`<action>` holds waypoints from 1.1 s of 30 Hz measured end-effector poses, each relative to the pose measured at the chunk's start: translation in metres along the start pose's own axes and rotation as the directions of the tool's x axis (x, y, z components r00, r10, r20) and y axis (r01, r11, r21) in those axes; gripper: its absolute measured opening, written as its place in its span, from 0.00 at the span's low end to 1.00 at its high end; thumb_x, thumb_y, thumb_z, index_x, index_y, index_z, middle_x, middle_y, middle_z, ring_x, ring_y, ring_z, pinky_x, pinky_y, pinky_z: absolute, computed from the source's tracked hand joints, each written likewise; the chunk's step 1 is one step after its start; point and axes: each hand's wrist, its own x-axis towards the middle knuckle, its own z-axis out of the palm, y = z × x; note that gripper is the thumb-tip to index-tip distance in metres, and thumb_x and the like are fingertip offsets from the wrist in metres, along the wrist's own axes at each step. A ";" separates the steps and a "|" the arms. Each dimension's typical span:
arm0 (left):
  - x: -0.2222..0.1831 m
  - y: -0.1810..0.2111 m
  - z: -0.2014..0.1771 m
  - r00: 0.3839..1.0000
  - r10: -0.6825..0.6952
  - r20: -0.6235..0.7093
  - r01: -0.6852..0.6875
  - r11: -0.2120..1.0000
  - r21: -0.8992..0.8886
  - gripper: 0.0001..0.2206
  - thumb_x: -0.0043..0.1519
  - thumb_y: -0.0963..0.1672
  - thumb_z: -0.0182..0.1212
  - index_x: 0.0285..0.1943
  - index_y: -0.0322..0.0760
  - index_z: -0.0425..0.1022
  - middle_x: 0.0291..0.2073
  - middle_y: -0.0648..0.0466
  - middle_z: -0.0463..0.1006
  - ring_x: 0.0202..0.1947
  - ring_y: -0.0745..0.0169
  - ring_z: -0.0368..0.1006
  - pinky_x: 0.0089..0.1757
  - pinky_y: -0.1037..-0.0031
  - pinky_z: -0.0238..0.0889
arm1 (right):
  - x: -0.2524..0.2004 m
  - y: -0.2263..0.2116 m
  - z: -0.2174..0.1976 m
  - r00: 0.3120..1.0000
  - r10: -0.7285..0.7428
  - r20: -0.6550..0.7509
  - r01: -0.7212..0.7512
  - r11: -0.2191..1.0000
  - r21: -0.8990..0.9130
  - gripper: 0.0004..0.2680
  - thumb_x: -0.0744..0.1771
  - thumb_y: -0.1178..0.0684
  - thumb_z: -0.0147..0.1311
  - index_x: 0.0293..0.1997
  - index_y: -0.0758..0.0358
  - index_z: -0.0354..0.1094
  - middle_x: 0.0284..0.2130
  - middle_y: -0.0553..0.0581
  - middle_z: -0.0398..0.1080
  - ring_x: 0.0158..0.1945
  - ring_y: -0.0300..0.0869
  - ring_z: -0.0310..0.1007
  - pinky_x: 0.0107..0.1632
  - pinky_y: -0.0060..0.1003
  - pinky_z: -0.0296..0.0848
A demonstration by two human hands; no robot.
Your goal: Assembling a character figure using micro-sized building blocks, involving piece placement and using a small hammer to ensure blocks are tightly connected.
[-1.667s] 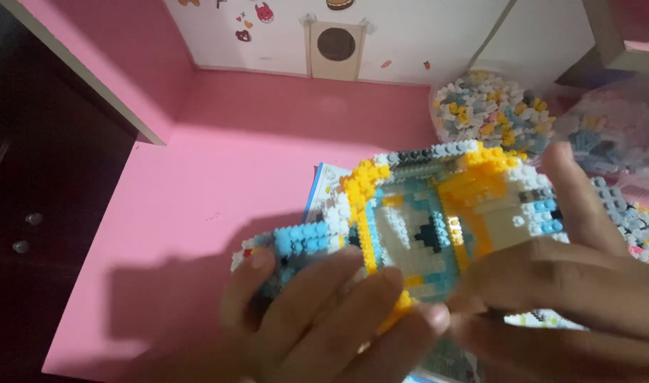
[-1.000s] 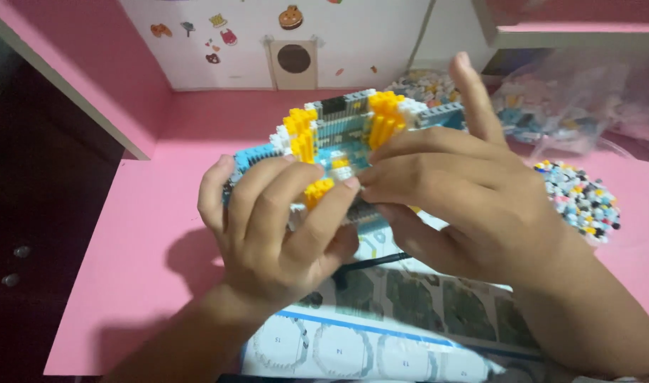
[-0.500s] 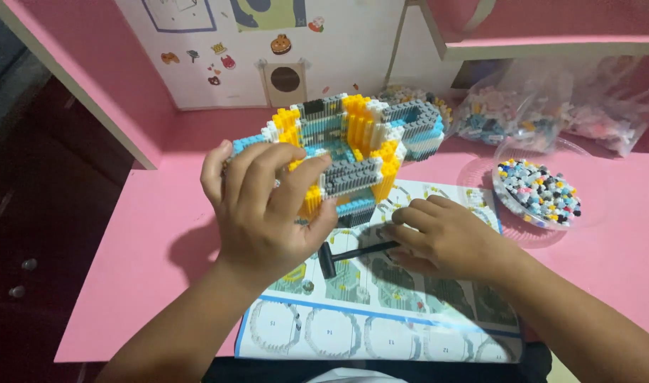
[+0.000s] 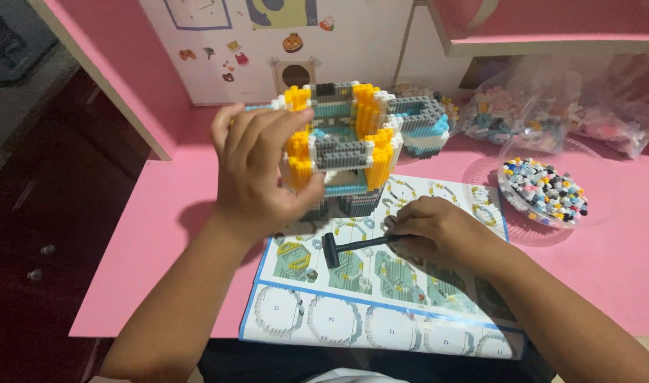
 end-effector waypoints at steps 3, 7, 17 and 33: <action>-0.001 -0.011 0.002 0.999 0.039 0.029 -0.039 0.999 -0.013 0.28 0.57 0.46 0.70 0.68 0.45 0.67 0.56 0.49 0.76 0.59 0.46 0.73 0.67 0.39 0.53 | -0.005 0.002 -0.003 0.992 0.115 0.052 -0.117 0.992 0.047 0.09 0.66 0.55 0.64 0.51 0.61 0.78 0.42 0.57 0.79 0.45 0.51 0.78 0.48 0.47 0.76; 0.001 0.006 0.007 0.987 0.157 -0.017 -0.146 0.949 0.278 0.26 0.60 0.46 0.78 0.65 0.53 0.69 0.64 0.50 0.69 0.65 0.46 0.67 0.66 0.35 0.58 | -0.012 -0.004 -0.020 0.739 0.613 0.280 -0.631 0.775 -0.029 0.11 0.67 0.54 0.51 0.55 0.46 0.69 0.48 0.51 0.81 0.46 0.47 0.82 0.46 0.43 0.76; -0.008 0.045 0.005 0.966 0.132 -0.221 -0.006 0.870 0.493 0.20 0.62 0.38 0.72 0.60 0.54 0.82 0.34 0.62 0.72 0.36 0.60 0.66 0.46 0.62 0.53 | -0.062 -0.011 -0.091 0.858 0.509 -0.065 -0.512 0.858 -0.038 0.06 0.67 0.51 0.57 0.47 0.49 0.72 0.30 0.42 0.80 0.27 0.35 0.79 0.35 0.32 0.75; -0.016 0.042 0.008 0.987 0.146 -0.066 -0.100 0.882 0.460 0.15 0.72 0.38 0.71 0.65 0.46 0.81 0.22 0.61 0.61 0.22 0.65 0.53 0.26 0.71 0.49 | 0.046 -0.082 -0.120 0.828 0.240 -0.507 -0.235 0.969 0.075 0.11 0.72 0.74 0.43 0.61 0.87 0.67 0.59 0.81 0.73 0.62 0.59 0.77 0.63 0.44 0.76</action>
